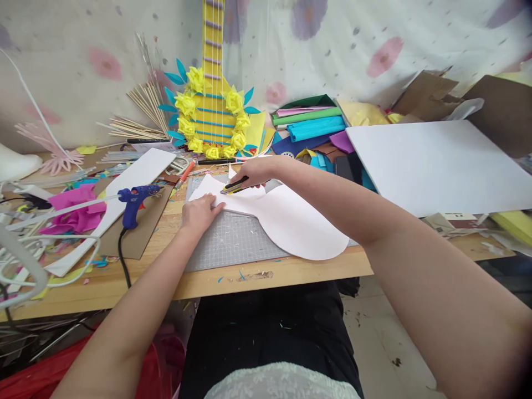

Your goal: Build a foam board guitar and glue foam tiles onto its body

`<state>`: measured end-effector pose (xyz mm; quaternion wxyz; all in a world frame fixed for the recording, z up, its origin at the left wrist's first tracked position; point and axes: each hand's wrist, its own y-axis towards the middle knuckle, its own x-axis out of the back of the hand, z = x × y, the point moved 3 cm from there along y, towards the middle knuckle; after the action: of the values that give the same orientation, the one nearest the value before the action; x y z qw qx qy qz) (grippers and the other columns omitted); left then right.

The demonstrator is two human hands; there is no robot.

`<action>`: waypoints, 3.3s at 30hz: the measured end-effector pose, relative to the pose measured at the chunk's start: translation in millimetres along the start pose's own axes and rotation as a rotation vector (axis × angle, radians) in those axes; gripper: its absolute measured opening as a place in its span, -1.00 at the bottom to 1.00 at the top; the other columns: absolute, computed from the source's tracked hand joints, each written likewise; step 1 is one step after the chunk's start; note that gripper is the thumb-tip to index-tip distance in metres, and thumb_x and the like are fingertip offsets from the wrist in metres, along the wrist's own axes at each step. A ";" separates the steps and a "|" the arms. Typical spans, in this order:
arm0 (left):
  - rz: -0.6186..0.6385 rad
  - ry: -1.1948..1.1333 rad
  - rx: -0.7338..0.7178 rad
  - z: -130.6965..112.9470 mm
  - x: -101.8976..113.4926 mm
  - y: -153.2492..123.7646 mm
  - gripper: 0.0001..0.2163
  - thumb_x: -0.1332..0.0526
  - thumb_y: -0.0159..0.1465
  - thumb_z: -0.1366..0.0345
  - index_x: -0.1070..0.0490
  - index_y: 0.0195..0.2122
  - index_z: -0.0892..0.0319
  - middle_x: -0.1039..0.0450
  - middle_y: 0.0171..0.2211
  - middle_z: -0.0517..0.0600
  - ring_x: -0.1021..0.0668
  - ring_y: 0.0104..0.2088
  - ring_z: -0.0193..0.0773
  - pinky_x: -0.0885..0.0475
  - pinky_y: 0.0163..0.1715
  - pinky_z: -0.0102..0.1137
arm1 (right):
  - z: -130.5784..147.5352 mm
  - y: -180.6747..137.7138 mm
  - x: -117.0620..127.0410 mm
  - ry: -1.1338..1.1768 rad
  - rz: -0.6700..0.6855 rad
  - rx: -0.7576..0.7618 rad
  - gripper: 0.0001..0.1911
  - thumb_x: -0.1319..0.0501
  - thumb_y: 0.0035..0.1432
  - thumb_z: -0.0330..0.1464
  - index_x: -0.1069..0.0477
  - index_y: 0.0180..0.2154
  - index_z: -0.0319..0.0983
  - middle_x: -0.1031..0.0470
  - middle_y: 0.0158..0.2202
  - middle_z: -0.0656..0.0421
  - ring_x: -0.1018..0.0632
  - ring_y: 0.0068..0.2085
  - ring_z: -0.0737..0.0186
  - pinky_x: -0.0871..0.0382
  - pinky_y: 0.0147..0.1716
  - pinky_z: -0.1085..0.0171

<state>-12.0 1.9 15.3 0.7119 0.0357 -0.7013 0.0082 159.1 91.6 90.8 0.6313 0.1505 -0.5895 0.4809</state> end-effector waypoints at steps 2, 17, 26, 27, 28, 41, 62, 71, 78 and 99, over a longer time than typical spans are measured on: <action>-0.005 -0.002 0.000 -0.8 0.5 -0.2 -0.56 -0.02 0.28 -0.03 -0.41 0.05 0.06 -0.44 0.07 0.08 -0.52 -0.03 -0.06 -0.34 -0.15 -0.29 | -1.2 -4.0 -0.3 -0.005 0.014 -0.018 -0.50 -0.15 0.22 -0.23 -0.26 0.19 0.00 -0.55 -0.37 0.24 -0.44 -0.49 0.39 -0.15 -0.38 0.35; 0.054 0.125 0.141 -33.3 11.6 1.4 -0.30 0.04 0.18 -0.25 -0.44 -0.07 0.34 -0.51 -0.14 0.28 -0.56 -0.17 0.02 -0.34 -0.29 -0.29 | -7.6 -24.9 -3.7 0.025 0.055 -0.050 -0.47 -0.18 0.20 -0.23 -0.24 0.20 -0.01 -0.56 -0.33 0.24 -0.47 -0.44 0.37 -0.18 -0.35 0.35; 0.101 0.131 0.161 -36.9 17.5 4.8 -0.29 0.00 0.16 -0.23 -0.44 -0.07 0.39 -0.51 -0.17 0.33 -0.55 -0.14 0.08 -0.36 -0.26 -0.27 | -19.7 -29.0 -3.7 0.003 0.099 -0.070 -0.43 -0.22 0.15 -0.28 -0.24 0.21 -0.04 -0.53 -0.42 0.26 -0.45 -0.46 0.40 -0.17 -0.36 0.36; 0.105 0.127 0.156 -37.4 17.9 5.2 -0.30 -0.01 0.16 -0.23 -0.45 -0.08 0.39 -0.52 -0.18 0.33 -0.55 -0.15 0.08 -0.37 -0.26 -0.27 | -19.4 -29.5 -3.0 0.010 0.100 -0.070 -0.43 -0.23 0.15 -0.28 -0.25 0.20 -0.04 -0.53 -0.42 0.26 -0.44 -0.46 0.40 -0.17 -0.37 0.36; 0.109 0.124 0.152 -37.7 18.2 5.5 -0.31 -0.02 0.16 -0.22 -0.46 -0.09 0.39 -0.52 -0.19 0.34 -0.55 -0.15 0.09 -0.37 -0.27 -0.27 | -19.0 -30.2 -2.3 0.015 0.104 -0.070 -0.43 -0.24 0.14 -0.28 -0.26 0.20 -0.05 -0.53 -0.43 0.27 -0.44 -0.47 0.40 -0.18 -0.37 0.36; 0.113 0.113 0.145 -36.1 14.7 8.6 -0.32 -0.02 0.16 -0.22 -0.47 -0.10 0.36 -0.52 -0.19 0.35 -0.56 -0.16 0.10 -0.38 -0.30 -0.27 | -21.8 -54.0 -1.1 0.038 0.151 -0.202 -0.43 -0.27 0.12 -0.27 -0.30 0.18 -0.15 -0.53 -0.45 0.20 -0.46 -0.48 0.38 -0.23 -0.40 0.35; 0.079 0.084 0.118 -39.8 13.1 2.6 -0.39 -0.01 0.22 -0.11 -0.33 0.05 0.34 -0.47 -0.07 0.30 -0.52 -0.08 0.05 -0.37 -0.19 -0.27 | -37.0 -46.1 8.1 0.097 0.087 -0.388 -0.60 -0.25 0.13 -0.22 -0.47 -0.01 -0.23 -0.54 -0.35 0.17 -0.51 -0.35 0.34 -0.27 -0.35 0.31; 0.015 0.052 0.156 -55.9 3.8 -3.2 -0.14 0.03 0.15 -0.27 -0.27 0.12 0.54 -0.33 0.07 0.46 -0.35 0.11 0.17 -0.28 0.00 -0.20 | -24.1 -38.4 -6.8 -0.051 0.297 -0.255 -0.57 -0.22 0.13 -0.18 -0.42 0.01 -0.22 -0.47 -0.43 0.21 -0.47 -0.40 0.30 -0.24 -0.35 0.28; 0.051 0.063 0.167 -57.8 4.3 -1.5 -0.10 0.01 0.12 -0.28 -0.25 0.14 0.55 -0.28 0.12 0.48 -0.31 0.15 0.19 -0.27 0.02 -0.19 | -21.4 -38.3 -22.2 -0.038 0.244 -0.234 -0.56 -0.19 0.15 -0.33 -0.33 0.09 -0.12 -0.47 -0.38 0.20 -0.44 -0.42 0.31 -0.23 -0.37 0.28; 0.238 0.101 0.141 -63.9 15.3 10.2 -0.17 -0.03 0.10 -0.27 -0.36 0.08 0.46 -0.36 0.07 0.40 -0.34 0.14 0.21 -0.27 0.03 -0.17 | -37.8 -24.6 -7.4 -0.233 0.297 -0.215 -0.57 -0.29 0.06 -0.30 -0.46 0.02 -0.12 -0.55 -0.32 0.19 -0.51 -0.24 0.19 -0.22 -0.24 0.26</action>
<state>51.5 15.4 30.1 0.7360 0.0016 -0.6615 0.1437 202.2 104.9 83.6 0.4935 0.0483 -0.7221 0.4825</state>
